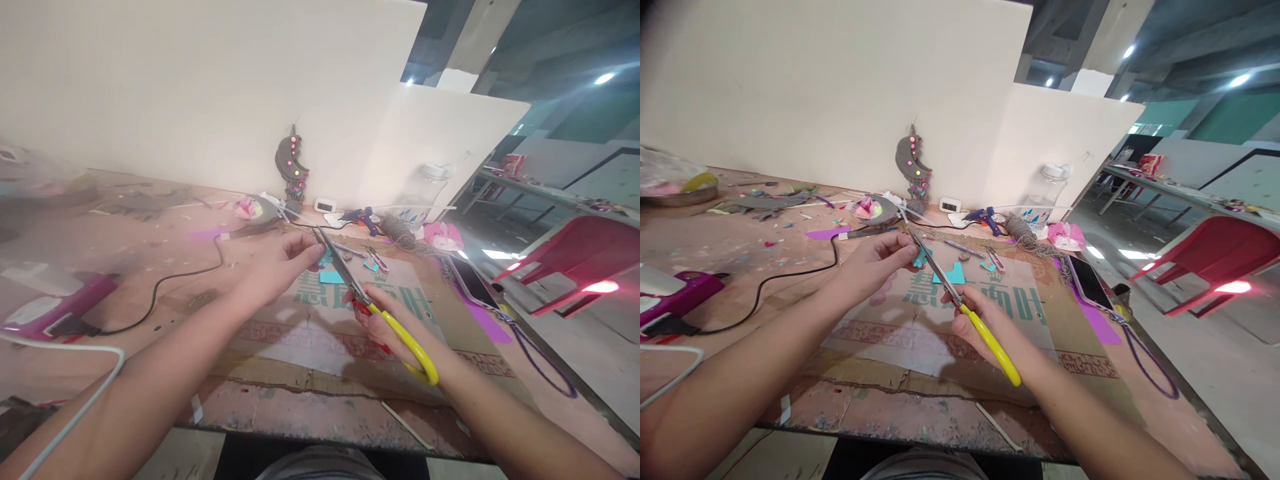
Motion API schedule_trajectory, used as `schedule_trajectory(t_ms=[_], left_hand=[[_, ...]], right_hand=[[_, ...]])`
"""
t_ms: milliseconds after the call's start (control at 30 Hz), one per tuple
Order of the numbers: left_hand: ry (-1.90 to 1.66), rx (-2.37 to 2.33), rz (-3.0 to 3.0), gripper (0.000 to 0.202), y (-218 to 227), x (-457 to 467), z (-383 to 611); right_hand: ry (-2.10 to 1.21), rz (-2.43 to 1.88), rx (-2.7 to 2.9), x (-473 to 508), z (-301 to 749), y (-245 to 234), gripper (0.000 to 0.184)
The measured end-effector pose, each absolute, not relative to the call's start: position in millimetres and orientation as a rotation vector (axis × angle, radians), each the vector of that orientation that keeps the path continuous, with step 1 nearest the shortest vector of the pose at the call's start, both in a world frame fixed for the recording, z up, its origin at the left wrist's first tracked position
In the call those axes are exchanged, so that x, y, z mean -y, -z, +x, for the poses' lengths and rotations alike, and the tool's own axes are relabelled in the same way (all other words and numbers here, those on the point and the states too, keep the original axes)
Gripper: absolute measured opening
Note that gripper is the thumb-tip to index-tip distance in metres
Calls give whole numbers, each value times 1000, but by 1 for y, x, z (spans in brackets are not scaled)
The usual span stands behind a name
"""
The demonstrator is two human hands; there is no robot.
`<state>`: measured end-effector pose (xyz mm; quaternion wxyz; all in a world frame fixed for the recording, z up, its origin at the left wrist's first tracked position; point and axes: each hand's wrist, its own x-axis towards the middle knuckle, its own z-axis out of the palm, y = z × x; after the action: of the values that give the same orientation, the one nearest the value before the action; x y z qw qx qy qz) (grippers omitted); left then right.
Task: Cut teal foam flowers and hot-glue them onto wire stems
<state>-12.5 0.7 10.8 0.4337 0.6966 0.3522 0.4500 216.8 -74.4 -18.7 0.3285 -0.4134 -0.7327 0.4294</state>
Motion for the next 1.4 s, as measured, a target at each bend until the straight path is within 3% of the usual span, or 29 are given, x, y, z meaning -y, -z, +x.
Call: schedule_trajectory(t_ms=[167, 400, 800, 1400], left_hand=[[-1008, -765, 1702, 36, -2, -4, -6], [-1147, -637, 1437, 30, 6, -7, -1], [-1121, -680, 1549, 26, -3, 5, -1], [-1152, -564, 1535, 29, 2, 8, 3]], right_hand=[[-1073, -1119, 1918, 79, 213, 8, 70], [-1105, -1129, 1926, 78, 215, 10, 74], [-1230, -1059, 1893, 84, 214, 9, 84], [-1223, -1000, 1844, 82, 212, 17, 76]])
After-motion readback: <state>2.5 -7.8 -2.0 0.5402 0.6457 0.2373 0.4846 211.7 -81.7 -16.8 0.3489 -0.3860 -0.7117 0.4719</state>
